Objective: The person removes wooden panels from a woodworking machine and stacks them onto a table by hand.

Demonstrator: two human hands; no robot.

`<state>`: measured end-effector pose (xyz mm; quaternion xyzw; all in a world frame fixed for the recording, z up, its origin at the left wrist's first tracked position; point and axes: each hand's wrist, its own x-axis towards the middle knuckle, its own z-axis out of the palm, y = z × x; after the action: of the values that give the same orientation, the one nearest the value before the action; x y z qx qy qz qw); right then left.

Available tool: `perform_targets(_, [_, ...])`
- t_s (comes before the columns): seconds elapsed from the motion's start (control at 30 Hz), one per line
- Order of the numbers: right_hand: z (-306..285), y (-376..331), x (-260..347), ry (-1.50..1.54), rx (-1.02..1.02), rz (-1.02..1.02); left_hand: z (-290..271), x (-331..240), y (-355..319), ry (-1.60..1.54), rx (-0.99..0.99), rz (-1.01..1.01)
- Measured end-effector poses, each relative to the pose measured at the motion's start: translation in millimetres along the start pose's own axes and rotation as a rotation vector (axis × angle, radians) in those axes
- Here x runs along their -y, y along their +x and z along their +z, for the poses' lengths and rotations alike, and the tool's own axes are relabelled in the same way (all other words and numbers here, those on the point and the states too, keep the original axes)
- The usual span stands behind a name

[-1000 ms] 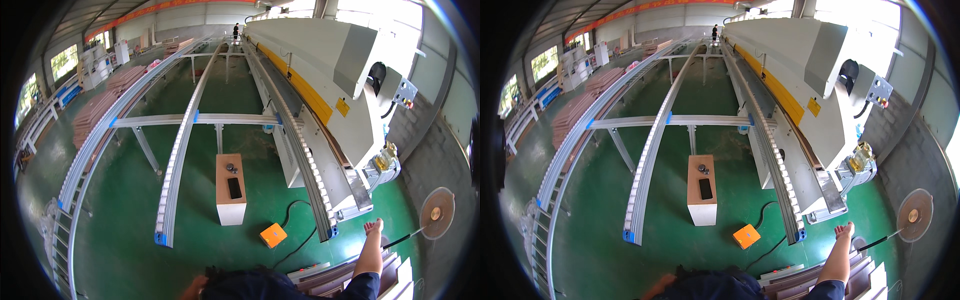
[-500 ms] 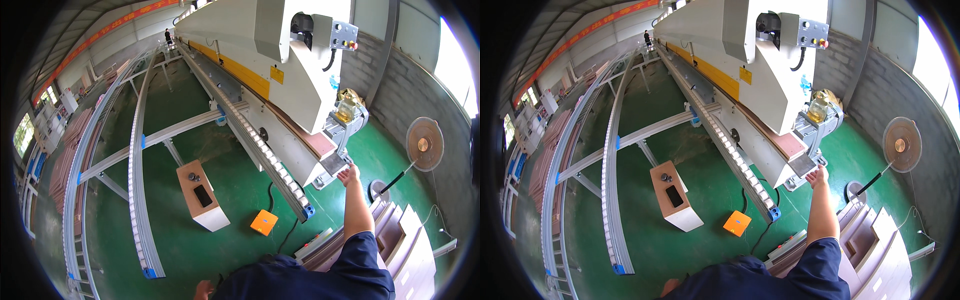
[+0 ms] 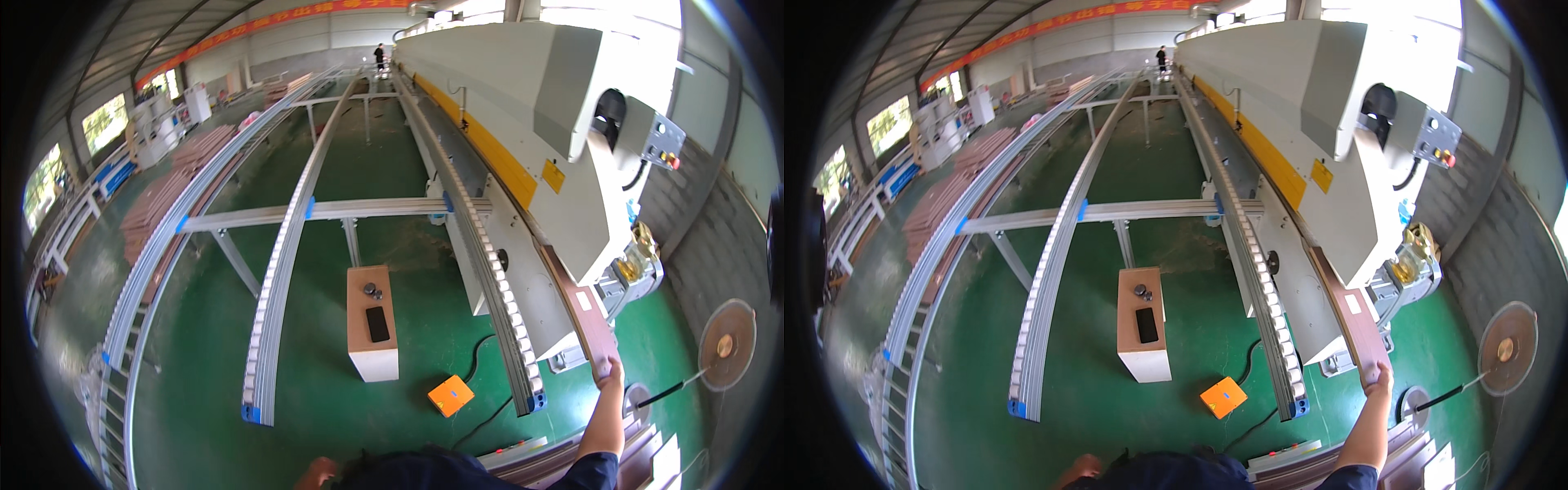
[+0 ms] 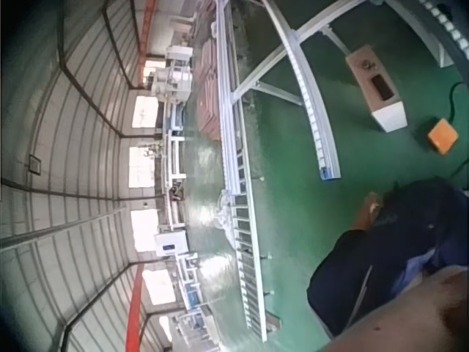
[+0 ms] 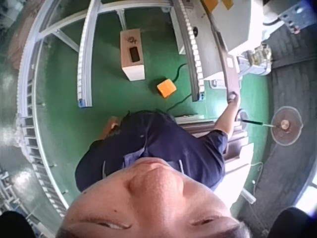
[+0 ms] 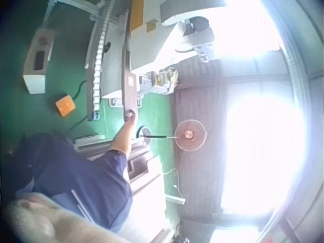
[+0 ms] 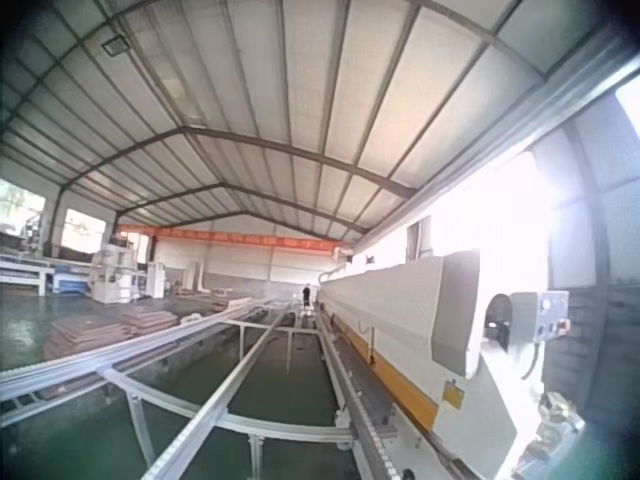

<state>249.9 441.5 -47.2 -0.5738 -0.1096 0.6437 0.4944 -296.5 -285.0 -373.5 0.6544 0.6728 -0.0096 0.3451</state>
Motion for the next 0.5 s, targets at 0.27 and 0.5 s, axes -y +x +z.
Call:
perform_targets(0.27, [-83.9, -52.8, 54.7, -0.074, -0.101, -0.097, -44.0, -57.7, 14.7, -0.011, -0.383, 0.013])
perform_targets(0.5, [-94.3, -206.7, 86.6, 0.009, 0.042, -0.279, -142.3, -109.3, 57.4, -1.194, -0.200, -0.752])
